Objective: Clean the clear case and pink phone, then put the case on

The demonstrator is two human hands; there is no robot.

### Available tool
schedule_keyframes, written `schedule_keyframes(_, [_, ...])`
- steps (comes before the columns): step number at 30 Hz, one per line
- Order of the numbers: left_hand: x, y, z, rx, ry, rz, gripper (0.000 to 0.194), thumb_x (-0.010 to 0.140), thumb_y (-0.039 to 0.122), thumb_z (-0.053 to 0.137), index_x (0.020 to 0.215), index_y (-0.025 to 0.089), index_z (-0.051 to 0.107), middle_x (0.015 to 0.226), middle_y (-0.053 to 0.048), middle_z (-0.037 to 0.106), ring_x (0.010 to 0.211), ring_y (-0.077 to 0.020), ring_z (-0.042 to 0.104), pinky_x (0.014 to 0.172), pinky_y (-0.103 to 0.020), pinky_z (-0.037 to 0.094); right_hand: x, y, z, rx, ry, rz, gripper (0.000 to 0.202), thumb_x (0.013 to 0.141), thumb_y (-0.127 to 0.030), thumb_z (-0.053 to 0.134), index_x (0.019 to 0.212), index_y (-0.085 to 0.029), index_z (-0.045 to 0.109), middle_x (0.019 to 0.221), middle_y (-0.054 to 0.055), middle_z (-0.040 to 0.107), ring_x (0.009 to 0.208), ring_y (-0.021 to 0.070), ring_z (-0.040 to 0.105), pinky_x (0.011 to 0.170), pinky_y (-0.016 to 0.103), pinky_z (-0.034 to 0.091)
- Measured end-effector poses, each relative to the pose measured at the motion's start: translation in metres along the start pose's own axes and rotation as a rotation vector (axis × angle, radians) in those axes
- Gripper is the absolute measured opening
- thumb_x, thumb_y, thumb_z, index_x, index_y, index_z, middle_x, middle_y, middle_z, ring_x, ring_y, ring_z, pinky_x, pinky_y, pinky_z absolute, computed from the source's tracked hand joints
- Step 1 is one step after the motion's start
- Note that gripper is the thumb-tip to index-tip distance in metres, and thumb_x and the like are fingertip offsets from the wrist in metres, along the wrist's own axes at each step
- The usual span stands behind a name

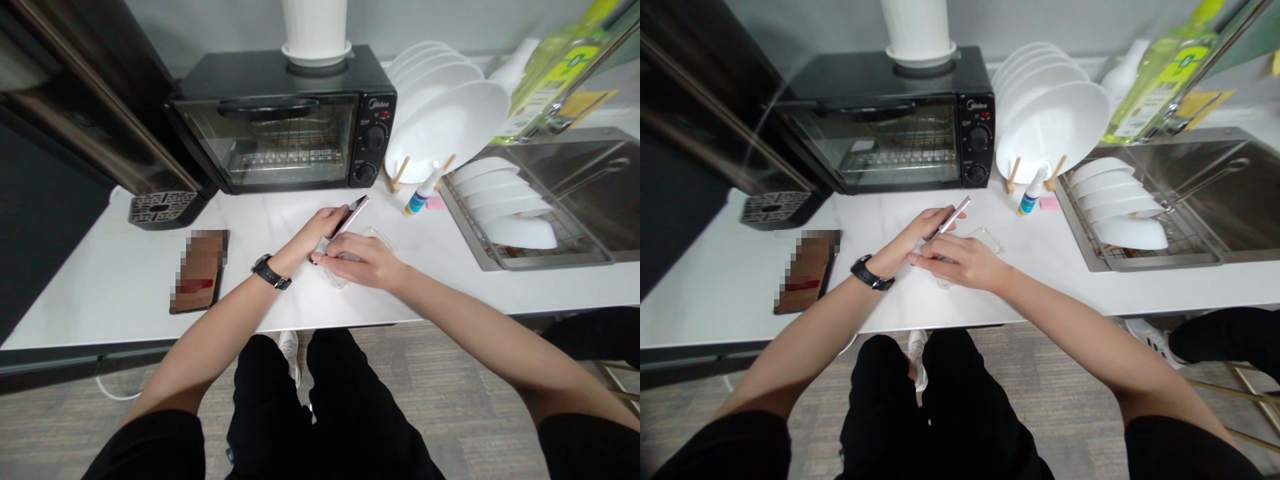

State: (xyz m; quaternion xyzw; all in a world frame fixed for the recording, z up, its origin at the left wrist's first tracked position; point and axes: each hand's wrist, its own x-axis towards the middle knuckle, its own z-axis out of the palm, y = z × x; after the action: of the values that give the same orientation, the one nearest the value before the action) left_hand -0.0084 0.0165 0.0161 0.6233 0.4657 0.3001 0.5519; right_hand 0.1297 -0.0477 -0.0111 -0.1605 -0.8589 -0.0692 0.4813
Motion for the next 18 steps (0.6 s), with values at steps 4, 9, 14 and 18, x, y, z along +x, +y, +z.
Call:
schedule_keyframes(4, [-0.008, -0.001, 0.000, -0.156, -0.037, 0.064, 0.034, 0.100, 0.038, 0.058, 0.072, 0.018, 0.061, 0.064, 0.003, 0.054, 0.066, -0.0114, 0.051, 0.068, -0.025, 0.042, -0.007, 0.019, -0.012, 0.004, 0.007, 0.070, 0.021, 0.103, -0.019, 0.065, 0.121, -0.027, 0.072, 0.095, 0.001, 0.066, 0.084, 0.0126, 0.064, 0.068, 0.026, 0.058])
schedule_keyframes(9, [-0.013, 0.002, -0.002, -0.166, -0.011, -0.003, 0.035, 0.098, 0.044, 0.060, 0.074, 0.019, 0.062, 0.057, 0.003, 0.051, 0.058, -0.0113, 0.045, 0.060, -0.025, 0.039, -0.012, 0.047, -0.029, -0.008, 0.157, 0.245, 0.036, 0.102, -0.020, 0.063, 0.133, -0.036, 0.073, 0.101, 0.003, 0.066, 0.091, 0.0165, 0.067, 0.075, 0.033, 0.061])
schedule_keyframes(14, [-0.013, 0.003, -0.002, -0.136, -0.018, -0.021, 0.033, 0.099, 0.044, 0.057, 0.079, 0.018, 0.065, 0.063, 0.002, 0.058, 0.057, -0.0107, 0.044, 0.058, -0.025, 0.038, -0.014, 0.058, -0.033, -0.079, 0.206, 0.353, 0.026, 0.103, -0.029, 0.062, 0.122, -0.034, 0.079, 0.097, 0.005, 0.068, 0.090, 0.0197, 0.066, 0.079, 0.042, 0.061])
schedule_keyframes(18, [-0.011, -0.001, -0.001, -0.153, -0.013, -0.033, 0.034, 0.099, 0.043, 0.057, 0.076, 0.019, 0.065, 0.061, 0.003, 0.056, 0.057, -0.0107, 0.046, 0.063, -0.026, 0.040, -0.014, 0.052, -0.030, -0.037, 0.186, 0.342, 0.028, 0.104, -0.026, 0.061, 0.124, -0.034, 0.078, 0.098, 0.004, 0.067, 0.091, 0.0186, 0.067, 0.079, 0.039, 0.062])
